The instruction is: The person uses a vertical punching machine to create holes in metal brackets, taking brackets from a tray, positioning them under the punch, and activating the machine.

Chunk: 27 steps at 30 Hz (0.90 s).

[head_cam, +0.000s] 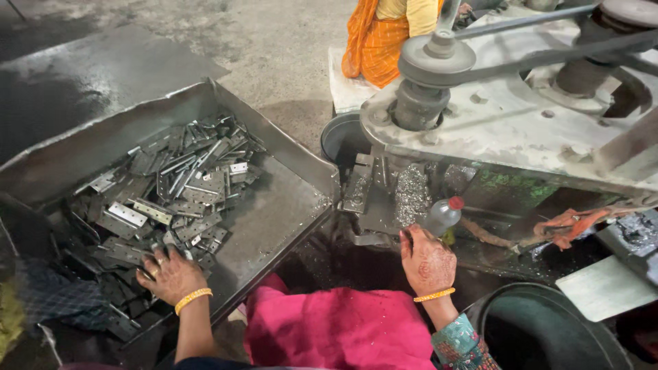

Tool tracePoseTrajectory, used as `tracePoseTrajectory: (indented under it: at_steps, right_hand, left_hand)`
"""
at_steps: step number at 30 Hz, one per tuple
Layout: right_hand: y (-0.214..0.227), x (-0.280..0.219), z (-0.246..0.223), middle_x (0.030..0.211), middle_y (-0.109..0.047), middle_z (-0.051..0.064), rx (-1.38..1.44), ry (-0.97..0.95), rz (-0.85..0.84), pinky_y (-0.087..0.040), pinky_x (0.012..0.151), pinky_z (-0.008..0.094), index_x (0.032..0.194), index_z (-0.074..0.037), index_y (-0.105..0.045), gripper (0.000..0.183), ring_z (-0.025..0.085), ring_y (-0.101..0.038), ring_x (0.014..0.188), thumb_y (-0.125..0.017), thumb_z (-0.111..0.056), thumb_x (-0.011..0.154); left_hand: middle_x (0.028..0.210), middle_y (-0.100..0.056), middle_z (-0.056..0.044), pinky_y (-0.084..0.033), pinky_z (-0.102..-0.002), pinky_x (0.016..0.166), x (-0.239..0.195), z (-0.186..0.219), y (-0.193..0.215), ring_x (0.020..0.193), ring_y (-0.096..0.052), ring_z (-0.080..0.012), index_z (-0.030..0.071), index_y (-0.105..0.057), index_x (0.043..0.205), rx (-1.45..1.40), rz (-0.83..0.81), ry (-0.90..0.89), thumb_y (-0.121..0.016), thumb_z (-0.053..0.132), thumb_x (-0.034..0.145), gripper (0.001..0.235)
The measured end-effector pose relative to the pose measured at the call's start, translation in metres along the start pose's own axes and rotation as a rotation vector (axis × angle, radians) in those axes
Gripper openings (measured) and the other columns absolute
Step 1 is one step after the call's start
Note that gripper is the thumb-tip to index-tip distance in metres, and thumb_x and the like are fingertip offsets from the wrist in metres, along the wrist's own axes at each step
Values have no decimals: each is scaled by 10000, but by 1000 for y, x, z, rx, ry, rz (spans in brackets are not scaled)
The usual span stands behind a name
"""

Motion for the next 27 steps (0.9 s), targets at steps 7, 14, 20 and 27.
tracePoseTrajectory:
  at_steps: [7,14,20,27]
  right_hand:
    - [0,-1,0,896,-742,124,-38,-34,-58,-554,752,493,1020,-142,-705,224,365,-713,830,-605,-336,969]
    - [-2,-2,-1,870,-734,123,-45,-75,-137,-554,703,513,999,-143,-678,217,365,-714,828,-606,-341,948]
    - [-4,-3,1,851,-722,126,-48,-52,-154,-561,705,498,1000,-137,-657,210,354,-717,808,-606,-336,958]
    - [-1,-3,-1,892,-722,113,0,-24,-116,-561,694,493,999,-125,-658,198,352,-712,824,-607,-308,943]
  left_hand:
    - [1460,-629,-5,-229,-546,1260,-11,-4,41,1484,-485,-260,162,-703,1273,-243,110,-50,-595,320,1023,315]
    - [1301,-686,-138,-323,-545,1159,-17,-11,42,1325,-557,-342,65,-696,1123,-216,59,-14,-702,444,884,448]
    - [1282,-667,-161,-345,-556,1115,-18,-4,30,1288,-555,-378,53,-679,1170,-210,47,34,-711,492,894,520]
    - [1255,-665,-130,-359,-551,1132,-16,-10,19,1305,-556,-364,71,-676,1169,-205,-8,32,-733,439,880,471]
Point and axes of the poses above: each hand's wrist, its own x-axis towards the middle knuckle, its own y-axis out of the back of the hand, z = x × y, the point moved 7 cm from there along x, towards the middle knuckle
